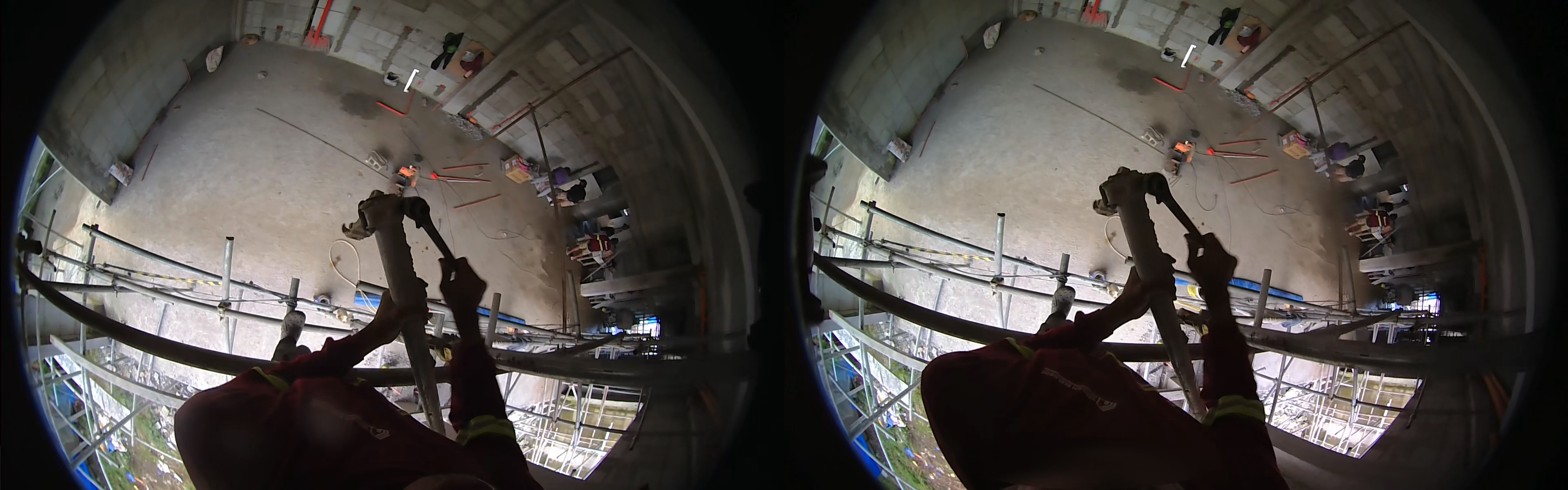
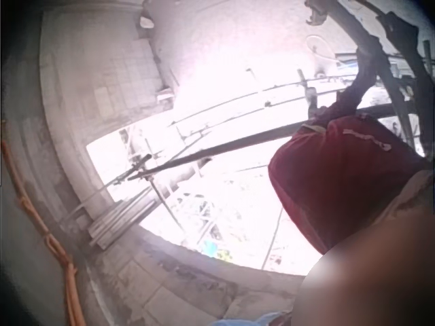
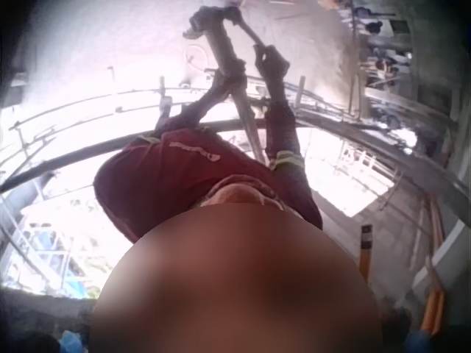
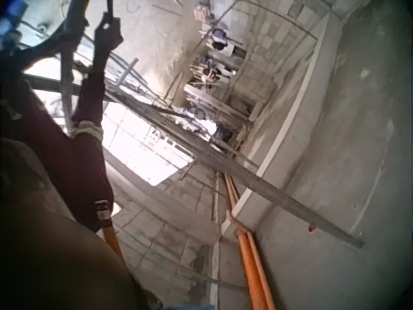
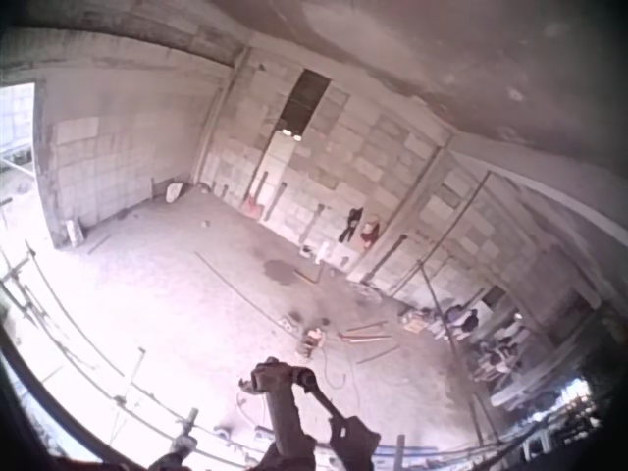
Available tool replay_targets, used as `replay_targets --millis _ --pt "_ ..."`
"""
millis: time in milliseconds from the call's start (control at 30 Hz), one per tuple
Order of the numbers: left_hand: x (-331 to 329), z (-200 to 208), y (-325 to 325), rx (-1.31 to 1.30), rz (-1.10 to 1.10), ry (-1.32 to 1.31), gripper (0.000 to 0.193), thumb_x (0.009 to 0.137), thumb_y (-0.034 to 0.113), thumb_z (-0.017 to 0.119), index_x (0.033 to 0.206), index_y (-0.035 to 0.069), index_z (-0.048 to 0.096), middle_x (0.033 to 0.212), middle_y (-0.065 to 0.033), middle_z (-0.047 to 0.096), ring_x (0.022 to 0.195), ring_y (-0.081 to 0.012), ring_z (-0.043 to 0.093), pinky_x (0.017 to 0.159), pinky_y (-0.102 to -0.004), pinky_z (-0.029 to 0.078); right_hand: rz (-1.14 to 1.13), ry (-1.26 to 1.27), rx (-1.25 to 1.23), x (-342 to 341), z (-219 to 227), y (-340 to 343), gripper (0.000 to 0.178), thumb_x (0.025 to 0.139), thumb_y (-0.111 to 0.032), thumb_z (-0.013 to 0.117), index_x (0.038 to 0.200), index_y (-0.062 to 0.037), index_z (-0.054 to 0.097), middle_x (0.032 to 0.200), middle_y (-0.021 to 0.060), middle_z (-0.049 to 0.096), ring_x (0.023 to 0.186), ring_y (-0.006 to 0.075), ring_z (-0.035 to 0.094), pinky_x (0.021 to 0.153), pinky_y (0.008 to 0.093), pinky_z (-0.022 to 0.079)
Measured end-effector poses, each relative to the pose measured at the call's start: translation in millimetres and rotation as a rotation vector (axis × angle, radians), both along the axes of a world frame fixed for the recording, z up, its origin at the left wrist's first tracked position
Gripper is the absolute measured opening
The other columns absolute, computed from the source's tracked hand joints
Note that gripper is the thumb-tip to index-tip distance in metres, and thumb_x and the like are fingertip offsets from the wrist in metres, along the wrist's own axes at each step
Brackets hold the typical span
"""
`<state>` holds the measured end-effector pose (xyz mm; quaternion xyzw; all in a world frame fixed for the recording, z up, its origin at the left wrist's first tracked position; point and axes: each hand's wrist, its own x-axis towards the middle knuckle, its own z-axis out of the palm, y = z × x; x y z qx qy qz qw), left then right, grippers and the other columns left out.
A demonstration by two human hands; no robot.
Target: The person assembles scaffolding by connecting metal poles and tightening couplers with a wrench. They position poles into the structure and secure joints while standing on the scaffolding.
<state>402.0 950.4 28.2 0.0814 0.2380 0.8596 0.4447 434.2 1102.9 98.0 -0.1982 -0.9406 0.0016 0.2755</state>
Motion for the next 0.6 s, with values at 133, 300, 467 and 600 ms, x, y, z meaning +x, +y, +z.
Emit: replay_targets --millis 133,300,467,600 --pt "2 -5 0 -0.014 0.036 0.028 0.054 0.076 0.001 0.076 0.124 0.002 0.051 0.095 -0.0091 0.062 0.078 -0.0221 0.068 0.068 -0.0377 0.060 0.197 -0.009 0.091 -14 -11 46 0.043 0.081 -0.043 0.079 0.065 -0.0110 0.055 0.051 0.0044 0.055 0.039 0.0228 0.054 0.040 0.0346 0.042" --pt "5 -19 5 -0.049 0.002 0.064 0.056 0.077 -0.001 0.075 0.126 0.001 0.049 0.096 -0.0073 0.060 0.086 -0.0202 0.067 0.073 -0.0382 0.060 0.095 -0.070 0.015 -12 -14 46 0.039 0.084 -0.039 0.075 0.067 -0.0095 0.057 0.050 0.0081 0.054 0.041 0.0278 0.056 0.042 0.0385 0.043" --pt "4 -32 -4 0.035 -0.088 -0.053 0.060 0.076 0.001 0.078 0.126 0.000 0.046 0.093 -0.0071 0.059 0.082 -0.0224 0.065 0.071 -0.0401 0.058 0.020 -0.352 0.357 -69 58 54 0.056 0.087 -0.053 0.066 0.049 -0.0127 0.056 0.042 0.0083 0.048 0.035 0.0258 0.052 0.036 0.0419 0.036" --pt "2 -37 -27 0.179 -0.057 0.014 0.063 0.082 0.007 0.074 0.134 0.001 0.039 0.091 -0.0098 0.059 0.081 -0.0266 0.065 0.074 -0.0438 0.057 0.475 -0.132 0.452 -141 86 97 0.028 0.085 -0.044 0.069 0.070 -0.0206 0.062 0.062 0.0023 0.057 0.053 0.0223 0.059 0.048 0.0392 0.042"
